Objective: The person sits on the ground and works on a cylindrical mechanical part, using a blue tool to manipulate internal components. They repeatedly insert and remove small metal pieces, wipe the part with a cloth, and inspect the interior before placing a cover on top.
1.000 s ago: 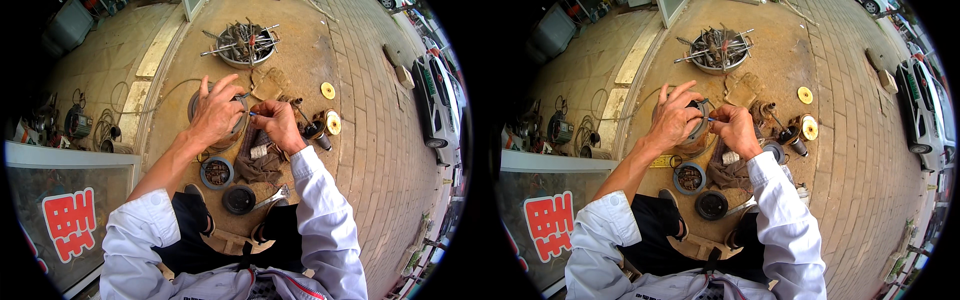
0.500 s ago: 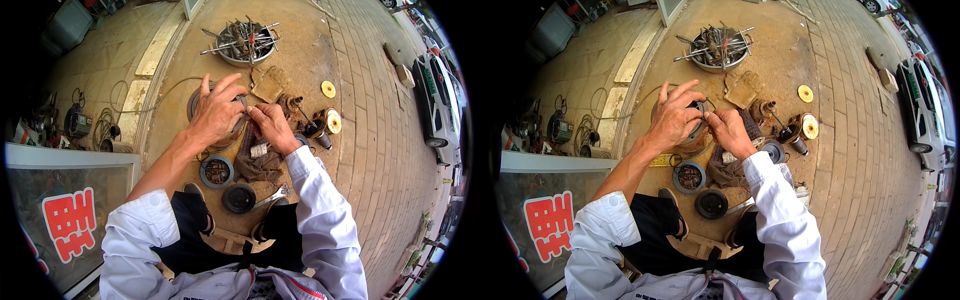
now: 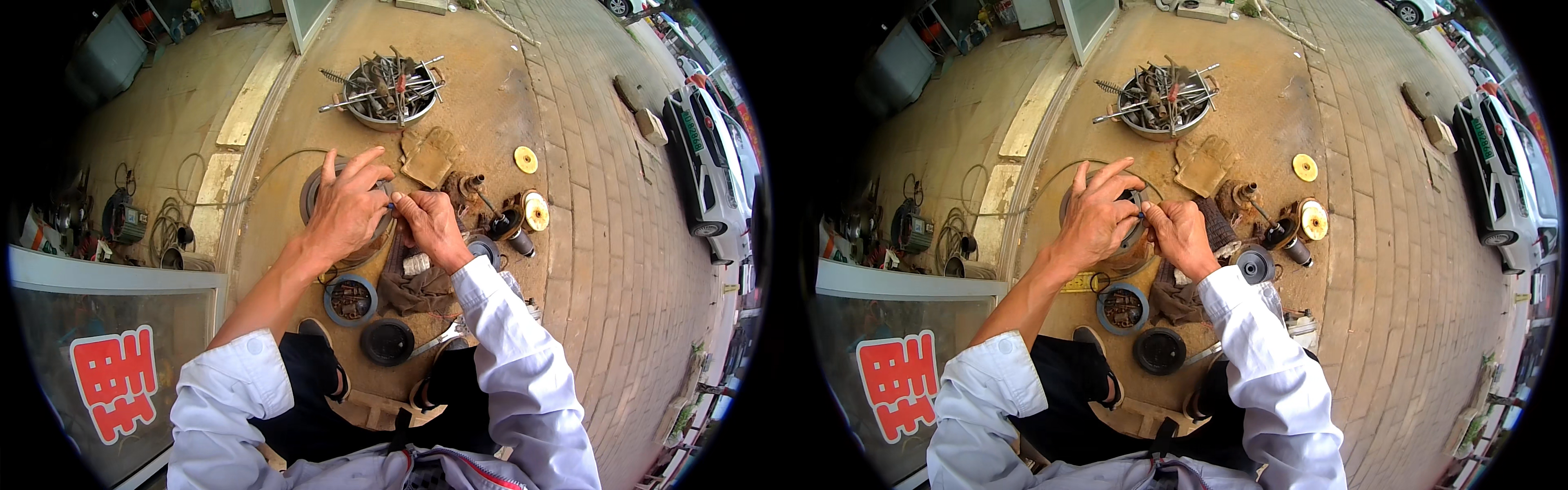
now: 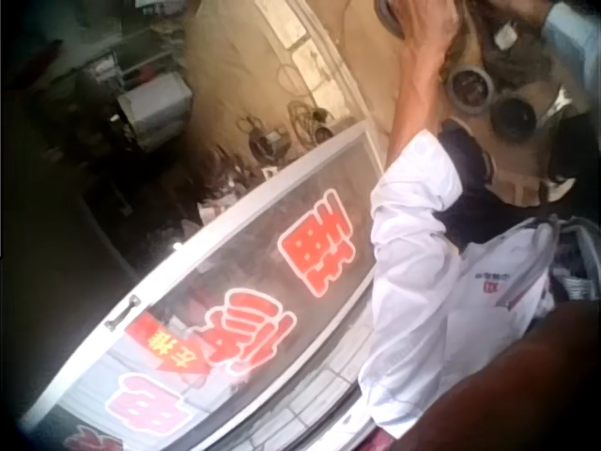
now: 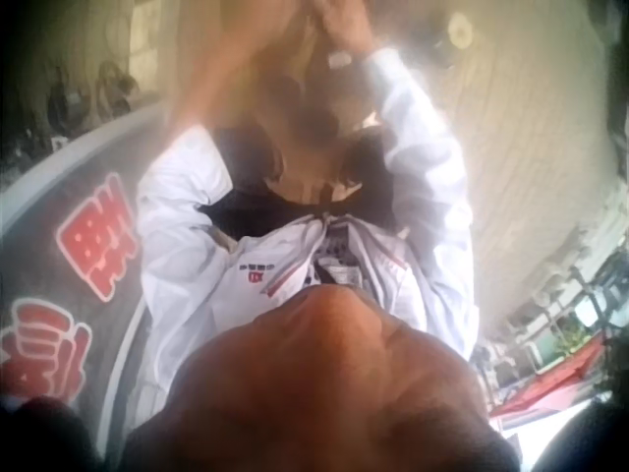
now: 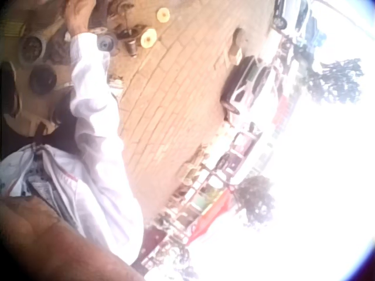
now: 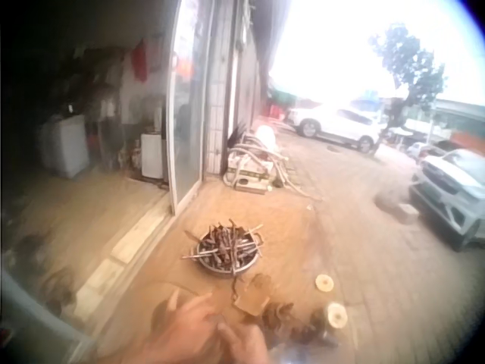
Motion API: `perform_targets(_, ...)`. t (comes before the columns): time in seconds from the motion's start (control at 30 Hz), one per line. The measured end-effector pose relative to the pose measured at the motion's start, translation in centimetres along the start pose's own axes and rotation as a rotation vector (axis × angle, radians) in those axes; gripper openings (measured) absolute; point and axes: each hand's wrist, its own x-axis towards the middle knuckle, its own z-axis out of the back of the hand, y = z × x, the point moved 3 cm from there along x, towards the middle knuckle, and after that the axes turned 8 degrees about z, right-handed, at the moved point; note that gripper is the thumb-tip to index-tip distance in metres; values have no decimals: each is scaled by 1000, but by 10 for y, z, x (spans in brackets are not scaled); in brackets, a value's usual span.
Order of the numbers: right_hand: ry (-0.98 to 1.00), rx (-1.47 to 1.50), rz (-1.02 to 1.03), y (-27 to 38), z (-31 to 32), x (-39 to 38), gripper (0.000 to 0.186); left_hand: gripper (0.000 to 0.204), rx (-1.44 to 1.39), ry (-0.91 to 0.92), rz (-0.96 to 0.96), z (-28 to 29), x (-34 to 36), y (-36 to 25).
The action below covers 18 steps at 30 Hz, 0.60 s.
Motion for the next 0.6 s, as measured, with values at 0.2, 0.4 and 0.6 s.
perform_targets(0.2,-39,249,17,4,0,-3,15,4,-4,8,22,4,4,-1)
perform_targets(0.4,35,-274,48,8,3,-1,24,5,-16,-1,4,1,1,0)
perform_targets(0.6,-34,170,47,3,-2,-4,20,5,-32,2,35,1,4,0)
